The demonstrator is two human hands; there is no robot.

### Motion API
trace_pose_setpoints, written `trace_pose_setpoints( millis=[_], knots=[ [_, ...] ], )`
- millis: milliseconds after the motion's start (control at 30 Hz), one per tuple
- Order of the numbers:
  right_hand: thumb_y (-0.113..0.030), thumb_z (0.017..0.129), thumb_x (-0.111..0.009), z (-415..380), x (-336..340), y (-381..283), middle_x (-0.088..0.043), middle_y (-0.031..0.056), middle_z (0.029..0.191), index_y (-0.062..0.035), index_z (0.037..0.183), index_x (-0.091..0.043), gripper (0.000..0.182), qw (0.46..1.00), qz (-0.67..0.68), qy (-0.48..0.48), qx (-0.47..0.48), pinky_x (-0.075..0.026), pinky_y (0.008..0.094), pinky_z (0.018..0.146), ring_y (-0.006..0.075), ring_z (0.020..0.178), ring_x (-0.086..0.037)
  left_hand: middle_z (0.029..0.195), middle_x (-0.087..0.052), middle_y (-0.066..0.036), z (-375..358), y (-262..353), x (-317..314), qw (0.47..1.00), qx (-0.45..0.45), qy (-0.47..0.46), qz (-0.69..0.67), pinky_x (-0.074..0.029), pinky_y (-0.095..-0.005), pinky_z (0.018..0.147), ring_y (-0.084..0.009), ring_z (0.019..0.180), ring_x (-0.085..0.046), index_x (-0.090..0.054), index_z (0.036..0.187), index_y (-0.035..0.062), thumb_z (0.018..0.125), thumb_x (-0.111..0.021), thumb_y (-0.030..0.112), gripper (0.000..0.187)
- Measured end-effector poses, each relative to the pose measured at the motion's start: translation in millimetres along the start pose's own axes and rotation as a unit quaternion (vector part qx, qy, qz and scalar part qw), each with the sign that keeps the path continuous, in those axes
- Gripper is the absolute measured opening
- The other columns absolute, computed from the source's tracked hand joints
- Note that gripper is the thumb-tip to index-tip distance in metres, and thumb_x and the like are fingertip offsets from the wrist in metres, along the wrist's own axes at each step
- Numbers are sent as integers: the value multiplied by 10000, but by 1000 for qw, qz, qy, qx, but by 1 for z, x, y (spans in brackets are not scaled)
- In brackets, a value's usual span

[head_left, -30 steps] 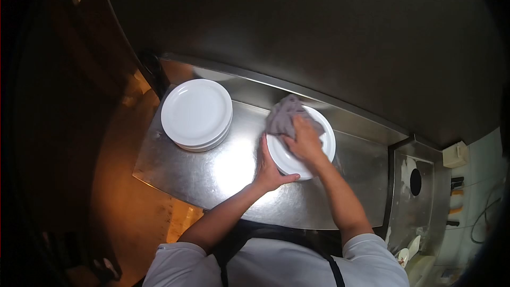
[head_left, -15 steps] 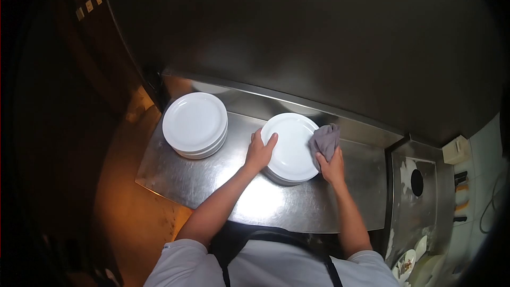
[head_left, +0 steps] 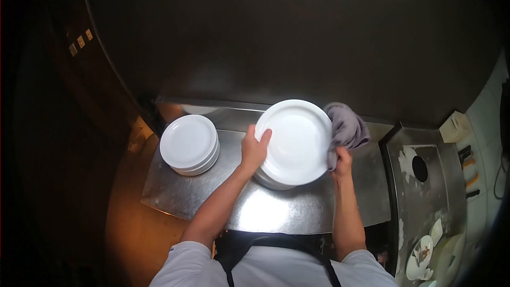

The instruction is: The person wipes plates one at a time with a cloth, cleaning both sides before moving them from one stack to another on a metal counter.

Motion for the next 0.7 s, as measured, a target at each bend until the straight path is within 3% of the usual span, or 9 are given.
trace_pose_setpoints(
  millis=[67, 100, 133, 200, 333, 400, 500, 600, 700],
  knots=[
    [-447, 957, -498, -7, -39, -5, -683, 168, 1117, -8, 1197, -633, 518, 980, 161, 6, -116, -547, 391, 894, 294, 992, -672, 1016, -700, -193, -9, -1, -10, 998, 6, -33, -44, -524, -383, 825, -270, 927, -687, -583, 1125, -11, 928, -677, 277, 360],
    [-450, 963, -524, 2, -39, 11, -656, 174, 1212, -14, 1309, -576, 559, 966, 203, -27, -156, -542, 385, 931, 291, 1058, -658, 1007, -698, -183, -17, -1, -19, 996, 4, -42, -78, -520, -375, 823, -256, 919, -679, -585, 1125, -14, 931, -673, 278, 362],
    [-485, 982, -489, -17, -45, 27, -603, 146, 1322, -29, 1411, -484, 626, 994, 38, -33, -92, -516, 396, 994, 280, 1170, -610, 998, -697, -174, -25, -1, -27, 993, 4, -48, -112, -516, -368, 822, -242, 911, -672, -586, 1125, -18, 934, -670, 279, 363],
    [-498, 984, -480, -46, -72, 35, -567, 139, 1371, -51, 1442, -443, 641, 992, 97, -1, -86, -513, 415, 1004, 279, 1221, -578, 994, -689, -151, -31, 13, -25, 984, 8, -20, -179, -508, -351, 813, -217, 901, -651, -591, 1116, -31, 948, -653, 271, 351],
    [-453, 983, -515, -69, -118, 45, -523, 119, 1424, -65, 1467, -403, 631, 983, 156, 26, -90, -492, 414, 1028, 264, 1261, -547, 971, -688, -142, -5, 15, 44, 994, -47, 73, -66, -516, -345, 788, -186, 872, -644, -582, 1107, -34, 955, -647, 243, 323],
    [-415, 989, -522, -59, -100, 22, -497, 107, 1450, -72, 1473, -396, 607, 987, 143, -48, -58, -454, 421, 1071, 254, 1294, -519, 975, -688, -117, -11, 26, 67, 997, -15, 42, -64, -521, -320, 770, -162, 871, -639, -583, 1085, -26, 959, -641, 210, 274],
    [-436, 1006, -454, -11, -103, -11, -444, 100, 1493, -85, 1490, -364, 604, 987, -27, -74, -140, -407, 443, 1108, 268, 1345, -465, 986, -683, -91, -25, 17, 63, 998, -14, -45, -53, -516, -315, 804, -141, 896, -630, -587, 1087, -8, 950, -653, 188, 248],
    [-440, 1008, -458, -16, -125, 30, -437, 101, 1496, -86, 1491, -361, 606, 963, 102, -165, -189, -399, 439, 1114, 270, 1354, -451, 993, -679, -75, -49, 24, 38, 991, -27, -90, -94, -511, -320, 817, -138, 911, -621, -593, 1099, -5, 944, -664, 202, 268],
    [-444, 1010, -463, -72, -154, 70, -430, 101, 1499, -87, 1491, -358, 608, 962, 186, -131, -151, -390, 436, 1120, 271, 1364, -437, 1007, -693, -134, -37, 11, 56, 997, -3, -2, -78, -509, -341, 816, -184, 921, -644, -602, 1133, -11, 925, -691, 265, 358]
  ],
)
Point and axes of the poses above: each hand's wrist, its own z-axis towards the middle knuckle, its own x-axis out of the back of the hand, y = z × x, the point moved 6 cm from there along z, towards the middle knuckle
